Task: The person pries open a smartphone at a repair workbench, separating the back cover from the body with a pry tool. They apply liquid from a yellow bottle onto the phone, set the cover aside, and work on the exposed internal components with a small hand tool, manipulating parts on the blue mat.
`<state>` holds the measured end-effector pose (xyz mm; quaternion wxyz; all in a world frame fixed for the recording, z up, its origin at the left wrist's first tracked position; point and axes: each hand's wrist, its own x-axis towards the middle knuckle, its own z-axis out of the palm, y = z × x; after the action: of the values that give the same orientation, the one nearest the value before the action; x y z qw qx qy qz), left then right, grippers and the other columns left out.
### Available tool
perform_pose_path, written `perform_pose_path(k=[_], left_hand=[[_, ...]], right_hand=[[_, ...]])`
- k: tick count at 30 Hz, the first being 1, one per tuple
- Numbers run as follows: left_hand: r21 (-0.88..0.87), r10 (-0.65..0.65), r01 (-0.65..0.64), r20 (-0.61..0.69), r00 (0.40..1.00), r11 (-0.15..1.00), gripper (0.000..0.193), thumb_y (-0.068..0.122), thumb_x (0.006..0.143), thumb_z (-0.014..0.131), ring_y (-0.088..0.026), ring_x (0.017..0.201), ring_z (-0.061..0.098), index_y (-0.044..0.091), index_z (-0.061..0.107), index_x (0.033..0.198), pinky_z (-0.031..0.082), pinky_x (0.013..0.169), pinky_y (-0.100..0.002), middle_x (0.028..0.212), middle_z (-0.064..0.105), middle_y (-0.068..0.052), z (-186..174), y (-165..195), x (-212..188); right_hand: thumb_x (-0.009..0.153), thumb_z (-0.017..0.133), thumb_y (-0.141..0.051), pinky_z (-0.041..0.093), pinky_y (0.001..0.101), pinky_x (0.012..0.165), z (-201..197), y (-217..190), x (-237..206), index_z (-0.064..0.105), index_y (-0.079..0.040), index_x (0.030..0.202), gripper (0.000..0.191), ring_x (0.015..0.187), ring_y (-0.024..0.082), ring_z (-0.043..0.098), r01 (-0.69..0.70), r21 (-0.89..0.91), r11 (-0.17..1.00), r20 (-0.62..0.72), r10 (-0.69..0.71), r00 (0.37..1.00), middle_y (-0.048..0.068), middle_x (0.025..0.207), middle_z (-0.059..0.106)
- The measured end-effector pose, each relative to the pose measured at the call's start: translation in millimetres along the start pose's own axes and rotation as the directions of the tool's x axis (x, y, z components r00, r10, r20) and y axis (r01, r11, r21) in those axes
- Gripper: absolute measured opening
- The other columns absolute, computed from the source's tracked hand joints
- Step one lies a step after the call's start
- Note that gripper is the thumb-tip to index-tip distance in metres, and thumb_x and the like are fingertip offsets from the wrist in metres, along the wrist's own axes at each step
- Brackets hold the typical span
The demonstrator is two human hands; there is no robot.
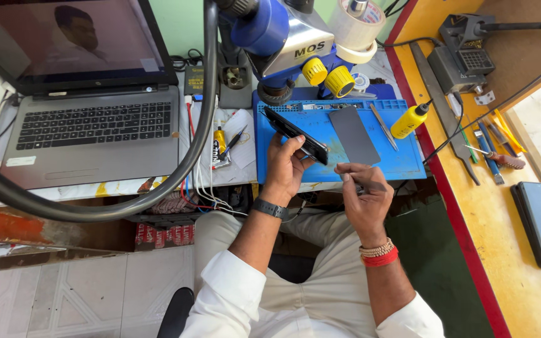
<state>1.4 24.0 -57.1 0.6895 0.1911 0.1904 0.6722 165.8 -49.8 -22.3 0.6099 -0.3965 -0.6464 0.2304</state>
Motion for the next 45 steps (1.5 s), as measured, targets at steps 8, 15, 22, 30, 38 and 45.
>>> perform_pose_path(k=[8,15,22,30,38,45], left_hand=[[0.315,0.080,-0.090,0.044,0.996,0.945,0.083,0.004,0.084,0.070,-0.021,0.100,0.071,0.006,0.024,0.153,0.066,0.079,-0.039,0.112,0.064,-0.010,14,-1,-12],[0.412,0.104,-0.128,0.080,0.991,0.902,0.094,0.001,0.083,0.071,-0.023,0.102,0.070,0.002,0.016,0.159,0.064,0.083,-0.040,0.118,0.062,-0.016,17,-1,-16],[0.375,0.075,-0.121,0.135,0.988,0.919,0.100,-0.003,0.080,0.069,-0.021,0.099,0.071,0.005,0.012,0.162,0.062,0.083,-0.037,0.121,0.061,-0.016,11,1,-14],[0.302,0.051,-0.090,0.135,0.990,0.949,0.098,-0.007,0.080,0.066,-0.019,0.096,0.070,0.007,0.014,0.162,0.061,0.083,-0.034,0.121,0.060,-0.015,9,-1,-11],[0.289,0.081,-0.114,0.121,0.989,0.951,0.096,-0.004,0.079,0.072,-0.020,0.097,0.070,0.006,0.019,0.159,0.062,0.082,-0.035,0.116,0.062,-0.013,7,-9,-5],[0.416,0.245,-0.262,0.094,0.965,0.871,0.088,0.005,0.081,0.080,-0.017,0.089,0.065,-0.001,0.030,0.152,0.059,0.073,-0.032,0.103,0.065,-0.009,4,-9,-6]], right_hand=[[0.101,0.058,-0.002,0.053,0.0272,0.074,3,-18,22,0.068,-0.002,0.122,0.024,0.086,0.012,0.066,-0.182,-0.042,0.982,-0.005,0.182,0.983,0.008,0.099,0.072],[0.083,0.080,-0.015,0.049,0.0366,0.058,2,-41,49,0.077,-0.009,0.110,0.028,0.063,0.025,0.061,-0.012,-0.549,0.835,0.199,0.145,0.969,0.010,0.088,0.072],[0.091,0.071,-0.009,0.054,0.0419,0.063,10,-28,43,0.075,-0.008,0.110,0.019,0.075,0.033,0.070,0.123,-0.605,0.787,0.167,-0.025,0.986,0.014,0.086,0.073],[0.088,0.073,-0.010,0.053,0.0398,0.060,11,-23,42,0.074,-0.009,0.110,0.022,0.074,0.031,0.070,0.153,-0.606,0.780,0.177,-0.054,0.983,0.011,0.087,0.074],[0.092,0.076,-0.008,0.055,0.0384,0.064,9,-14,35,0.073,-0.010,0.116,0.024,0.079,0.028,0.072,0.192,-0.578,0.794,0.180,-0.105,0.978,0.011,0.095,0.075],[0.095,0.081,-0.009,0.046,0.0329,0.062,17,3,13,0.069,-0.007,0.129,0.036,0.066,0.020,0.055,0.120,-0.464,0.878,0.124,-0.070,0.990,0.013,0.102,0.073]])
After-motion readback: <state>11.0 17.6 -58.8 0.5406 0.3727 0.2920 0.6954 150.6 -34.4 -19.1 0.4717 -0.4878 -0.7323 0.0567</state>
